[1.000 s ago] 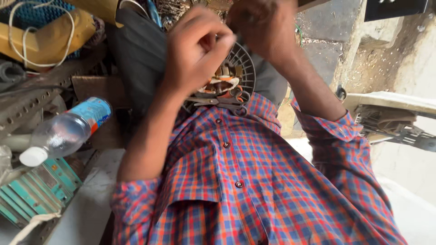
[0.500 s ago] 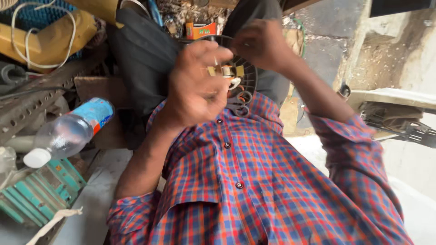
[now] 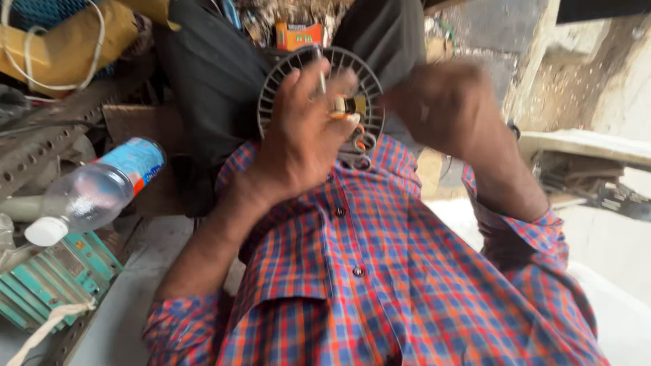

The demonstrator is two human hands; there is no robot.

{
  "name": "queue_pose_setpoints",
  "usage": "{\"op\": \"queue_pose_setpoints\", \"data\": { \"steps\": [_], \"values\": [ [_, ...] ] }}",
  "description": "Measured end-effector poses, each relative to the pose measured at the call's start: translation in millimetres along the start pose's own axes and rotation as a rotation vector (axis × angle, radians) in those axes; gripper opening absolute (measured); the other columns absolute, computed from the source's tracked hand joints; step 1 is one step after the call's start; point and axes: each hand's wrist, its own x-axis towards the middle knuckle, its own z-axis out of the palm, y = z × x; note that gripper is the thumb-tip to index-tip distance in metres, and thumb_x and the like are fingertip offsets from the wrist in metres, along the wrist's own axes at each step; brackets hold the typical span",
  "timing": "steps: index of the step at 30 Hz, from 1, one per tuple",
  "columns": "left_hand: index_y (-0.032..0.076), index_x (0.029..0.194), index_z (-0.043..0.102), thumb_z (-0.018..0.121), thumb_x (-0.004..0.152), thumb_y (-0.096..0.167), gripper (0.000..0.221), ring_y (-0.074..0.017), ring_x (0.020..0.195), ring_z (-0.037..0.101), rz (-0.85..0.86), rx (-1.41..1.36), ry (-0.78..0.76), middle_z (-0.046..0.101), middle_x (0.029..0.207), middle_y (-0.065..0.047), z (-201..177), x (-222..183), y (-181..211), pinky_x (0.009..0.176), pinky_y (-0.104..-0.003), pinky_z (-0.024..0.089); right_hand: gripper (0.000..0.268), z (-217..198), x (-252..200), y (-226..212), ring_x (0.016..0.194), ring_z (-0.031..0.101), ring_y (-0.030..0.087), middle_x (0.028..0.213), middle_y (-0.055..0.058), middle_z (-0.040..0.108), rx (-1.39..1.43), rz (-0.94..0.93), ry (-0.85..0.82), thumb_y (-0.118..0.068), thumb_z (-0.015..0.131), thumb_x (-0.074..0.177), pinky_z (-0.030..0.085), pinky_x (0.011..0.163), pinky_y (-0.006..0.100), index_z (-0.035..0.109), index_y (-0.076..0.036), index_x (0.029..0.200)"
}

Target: The person sits on the floor and winds copper wire around a motor stator core held in their lap. They repeatedly wrap the wire by hand, occasionally adjusting the component's position to continue the winding process.

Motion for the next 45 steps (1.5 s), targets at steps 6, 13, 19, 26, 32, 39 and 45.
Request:
{"op": "queue_pose_setpoints", "data": {
  "steps": [6,13,19,26,32,39,45],
  "values": [
    [0.006,0.089,0.070,0.074,0.092,0.012,0.008,-0.0301,0.100,0.068,-0.293,-0.592,0.186,0.068,0.109,-0.010,20.4,2.5,-30.3,0.088,-0.044,0.056,0.005,65.8,33.3,62.6,0.079,0.071,0.023,0.089,0.005,0.073,0.390,0.289,0.191,-0.017,0.077,0.092,0.056,0.070,0.039,0.078,-0.012,0.094],
    [0.008,0.093,0.077,0.078,0.088,0.017,0.010,-0.0189,0.081,0.071,-0.363,-0.349,-0.567,0.073,0.088,-0.006,-0.6,51.8,-74.5,0.075,-0.035,0.055,0.018,6.5,48.0,-18.1,0.059,0.064,0.030,0.078,0.009,0.073,0.064,0.153,-0.316,-0.030,0.081,0.085,0.049,0.050,0.043,0.078,-0.014,0.092],
    [0.007,0.097,0.080,0.074,0.094,0.012,0.008,-0.0412,0.135,0.053,-0.003,-0.017,-0.141,0.061,0.140,-0.017,10.4,-19.1,-13.5,0.114,-0.053,0.044,0.008,-15.8,1.1,3.6,0.074,0.069,0.027,0.085,0.013,0.075,0.368,-0.123,-0.033,-0.007,0.079,0.071,0.052,0.063,0.040,0.072,-0.006,0.076],
    [0.001,0.092,0.073,0.075,0.096,0.008,0.008,-0.0368,0.138,0.051,0.120,0.136,-0.113,0.059,0.145,-0.016,12.0,-33.9,-8.2,0.117,-0.054,0.042,0.005,67.6,-8.9,58.6,0.082,0.073,0.010,0.092,0.004,0.076,0.840,0.532,-0.091,-0.008,0.078,0.091,0.058,0.072,0.027,0.077,-0.006,0.095],
    [0.002,0.088,0.071,0.081,0.089,0.016,0.017,-0.0244,0.096,0.071,-0.267,-0.357,0.096,0.072,0.104,-0.008,15.6,24.0,-21.8,0.082,-0.038,0.057,0.002,63.6,40.5,59.6,0.089,0.075,0.012,0.097,0.005,0.078,0.699,0.442,0.239,-0.005,0.075,0.102,0.059,0.076,0.031,0.076,-0.006,0.100],
    [0.007,0.097,0.078,0.079,0.095,0.017,0.011,-0.0172,0.087,0.071,-0.402,-0.471,-0.334,0.075,0.097,-0.007,-1.0,27.1,-77.8,0.078,-0.035,0.056,0.021,1.9,29.0,-29.3,0.056,0.063,0.020,0.071,0.004,0.067,0.117,-0.061,-0.397,-0.011,0.084,0.089,0.050,0.051,0.038,0.071,-0.009,0.072],
    [-0.002,0.103,0.074,0.070,0.090,0.009,0.018,-0.0218,0.107,0.066,0.135,0.266,-0.071,0.068,0.109,-0.009,14.3,-37.8,-12.7,0.091,-0.047,0.054,0.014,20.4,0.4,27.2,0.071,0.067,0.026,0.080,0.008,0.069,0.191,0.098,0.055,-0.007,0.089,0.082,0.052,0.062,0.039,0.080,-0.010,0.093]
  ]
}}
